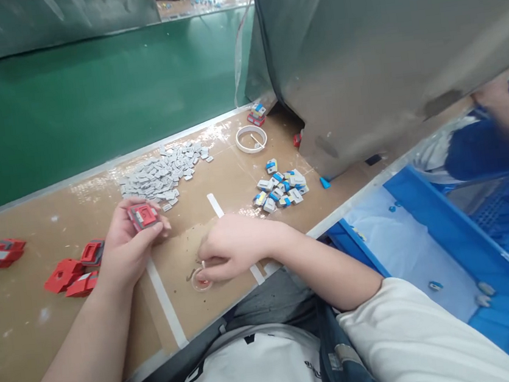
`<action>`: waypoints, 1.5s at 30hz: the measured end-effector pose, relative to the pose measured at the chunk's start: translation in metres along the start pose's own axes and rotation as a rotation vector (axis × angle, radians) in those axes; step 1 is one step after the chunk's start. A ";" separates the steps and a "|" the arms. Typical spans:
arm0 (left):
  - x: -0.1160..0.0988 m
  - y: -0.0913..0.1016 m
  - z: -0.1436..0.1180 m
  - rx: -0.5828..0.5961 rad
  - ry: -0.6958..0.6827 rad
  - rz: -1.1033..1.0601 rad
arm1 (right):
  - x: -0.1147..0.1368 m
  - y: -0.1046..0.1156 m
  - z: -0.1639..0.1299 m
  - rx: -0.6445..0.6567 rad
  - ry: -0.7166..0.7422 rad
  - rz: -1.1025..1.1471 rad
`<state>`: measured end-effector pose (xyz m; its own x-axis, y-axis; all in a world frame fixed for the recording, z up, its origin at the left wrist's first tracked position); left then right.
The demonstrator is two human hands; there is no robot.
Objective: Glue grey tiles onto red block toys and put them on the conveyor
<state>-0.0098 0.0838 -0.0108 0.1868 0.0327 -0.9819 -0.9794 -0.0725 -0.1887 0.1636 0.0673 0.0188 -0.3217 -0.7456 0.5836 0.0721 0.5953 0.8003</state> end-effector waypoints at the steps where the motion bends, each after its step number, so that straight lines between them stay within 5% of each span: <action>1: -0.001 -0.001 0.000 0.005 -0.022 0.065 | 0.001 -0.005 -0.002 -0.011 0.014 -0.011; 6: -0.004 -0.009 -0.002 0.068 -0.097 0.214 | 0.006 -0.016 -0.003 -0.085 0.045 -0.080; 16: 0.000 -0.014 -0.003 0.175 -0.178 0.406 | 0.001 -0.006 0.006 -0.133 -0.081 -0.146; 27: 0.008 -0.018 -0.005 0.187 -0.086 0.390 | 0.021 -0.009 0.011 -0.012 0.071 -0.102; 39: 0.002 -0.014 -0.005 0.165 -0.129 0.632 | 0.020 -0.010 0.003 -0.123 0.058 -0.110; 45: 0.003 -0.015 -0.004 0.199 -0.109 0.657 | -0.013 0.003 -0.001 -0.442 -0.129 0.228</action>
<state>0.0061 0.0808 -0.0112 -0.4482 0.1452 -0.8821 -0.8843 0.0725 0.4613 0.1689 0.0786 0.0139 -0.3627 -0.5520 0.7508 0.5372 0.5345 0.6525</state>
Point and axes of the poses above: each hand's wrist, its own z-axis towards the middle knuckle, its own y-axis out of the back of the hand, x = y × z, the point moved 8 cm from there along z, towards the middle knuckle, and after that the axes turned 4 degrees about -y, right-handed, at the moved point
